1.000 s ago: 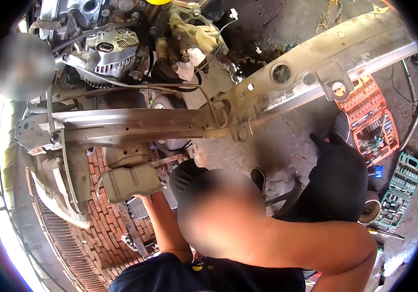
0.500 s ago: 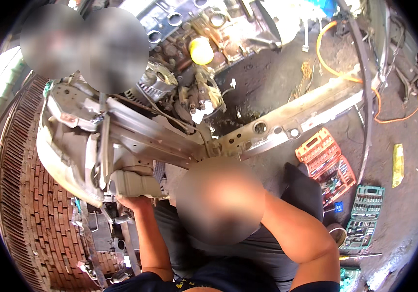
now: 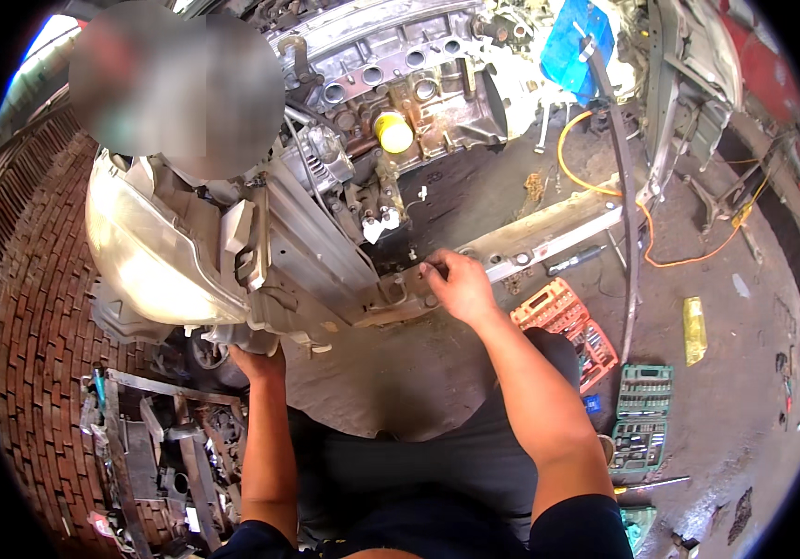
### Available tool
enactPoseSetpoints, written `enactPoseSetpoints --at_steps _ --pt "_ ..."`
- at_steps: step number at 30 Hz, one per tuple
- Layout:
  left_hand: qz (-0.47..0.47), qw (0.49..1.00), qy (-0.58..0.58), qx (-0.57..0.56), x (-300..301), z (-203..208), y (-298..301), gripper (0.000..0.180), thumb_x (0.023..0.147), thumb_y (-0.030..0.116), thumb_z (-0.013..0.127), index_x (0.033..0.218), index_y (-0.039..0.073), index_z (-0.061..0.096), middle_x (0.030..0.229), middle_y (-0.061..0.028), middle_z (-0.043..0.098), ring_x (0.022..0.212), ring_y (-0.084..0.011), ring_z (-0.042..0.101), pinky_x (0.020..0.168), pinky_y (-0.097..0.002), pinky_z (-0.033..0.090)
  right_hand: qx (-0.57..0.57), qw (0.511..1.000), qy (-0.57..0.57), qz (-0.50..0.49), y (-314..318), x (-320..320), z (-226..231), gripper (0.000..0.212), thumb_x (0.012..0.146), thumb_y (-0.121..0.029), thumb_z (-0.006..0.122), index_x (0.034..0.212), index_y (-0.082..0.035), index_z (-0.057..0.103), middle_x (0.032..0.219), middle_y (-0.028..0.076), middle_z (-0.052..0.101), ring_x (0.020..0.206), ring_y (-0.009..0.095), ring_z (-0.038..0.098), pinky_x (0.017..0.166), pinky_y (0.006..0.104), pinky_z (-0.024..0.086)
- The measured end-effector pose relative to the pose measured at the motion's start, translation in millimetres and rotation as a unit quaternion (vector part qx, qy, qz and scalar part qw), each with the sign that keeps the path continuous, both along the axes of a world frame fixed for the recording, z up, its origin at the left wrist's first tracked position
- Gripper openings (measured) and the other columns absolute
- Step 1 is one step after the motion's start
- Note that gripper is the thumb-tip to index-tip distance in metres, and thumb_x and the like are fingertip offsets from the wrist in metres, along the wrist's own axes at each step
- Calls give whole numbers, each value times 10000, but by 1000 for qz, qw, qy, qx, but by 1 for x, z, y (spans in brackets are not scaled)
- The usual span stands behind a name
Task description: The person works on a car's front headlight assembly in a garage. They pick up a small bottle, place it down, and then use a screwdriver to loosen and remove fasteners from the headlight housing. The person manipulates the headlight and uses tools to adjust components within the engine bay area.
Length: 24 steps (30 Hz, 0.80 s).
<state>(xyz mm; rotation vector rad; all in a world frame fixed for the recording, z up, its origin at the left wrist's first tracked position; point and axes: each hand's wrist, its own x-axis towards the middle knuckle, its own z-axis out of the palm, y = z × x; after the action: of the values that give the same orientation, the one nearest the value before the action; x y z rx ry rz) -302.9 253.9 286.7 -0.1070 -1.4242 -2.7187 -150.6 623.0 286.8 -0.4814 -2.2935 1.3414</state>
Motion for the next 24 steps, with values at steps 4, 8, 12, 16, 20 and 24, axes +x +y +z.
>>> enactPoseSetpoints --at_steps 4,8,12,16,20,24 --pt "-42 997 -44 -56 -4 -60 -18 525 1070 463 531 1466 119 566 1391 -57 640 1234 -269 648 989 -465 553 66 997 21 18 -10 -13 -27 250 980 -301 733 1017 -54 752 952 187 768 881 368 751 780 460 573" --pt "-66 984 -162 -30 -8 -88 -36 438 1072 473 510 1355 153 609 1274 -45 658 1110 -244 644 908 -415 530 66 997 34 -4 -27 -21 -22 240 979 -300 727 939 -64 749 822 167 750 782 395 737 728 482 570" --pt "1 981 -172 91 0 -43 -9 396 1053 487 518 1289 194 643 1205 -31 682 1041 -224 646 843 -366 501 71 994 55 -56 -29 -39 -38 256 987 -296 721 911 -52 746 735 170 716 683 382 712 667 476 547" --pt "3 981 -143 130 14 -12 6 452 1058 447 548 1392 150 612 1317 -34 664 1176 -239 654 939 -445 552 27 993 52 -103 -32 -49 -45 298 1009 -262 725 858 -7 699 685 145 681 614 280 650 618 413 512" --pt "-45 992 -74 89 9 -35 2 491 1071 451 544 1436 125 589 1359 -55 648 1206 -280 657 985 -488 559 3 988 95 -124 -39 -48 -35 348 985 -236 748 777 7 610 654 180 637 551 322 597 579 439 471" --pt "-3 997 39 -71 20 -47 14 475 1076 378 601 1455 95 567 1396 -62 630 1215 -290 659 999 -476 568 -23 983 130 -128 -39 -50 -39 346 991 -238 743 779 6 618 641 177 617 536 299 559 573 441 458"
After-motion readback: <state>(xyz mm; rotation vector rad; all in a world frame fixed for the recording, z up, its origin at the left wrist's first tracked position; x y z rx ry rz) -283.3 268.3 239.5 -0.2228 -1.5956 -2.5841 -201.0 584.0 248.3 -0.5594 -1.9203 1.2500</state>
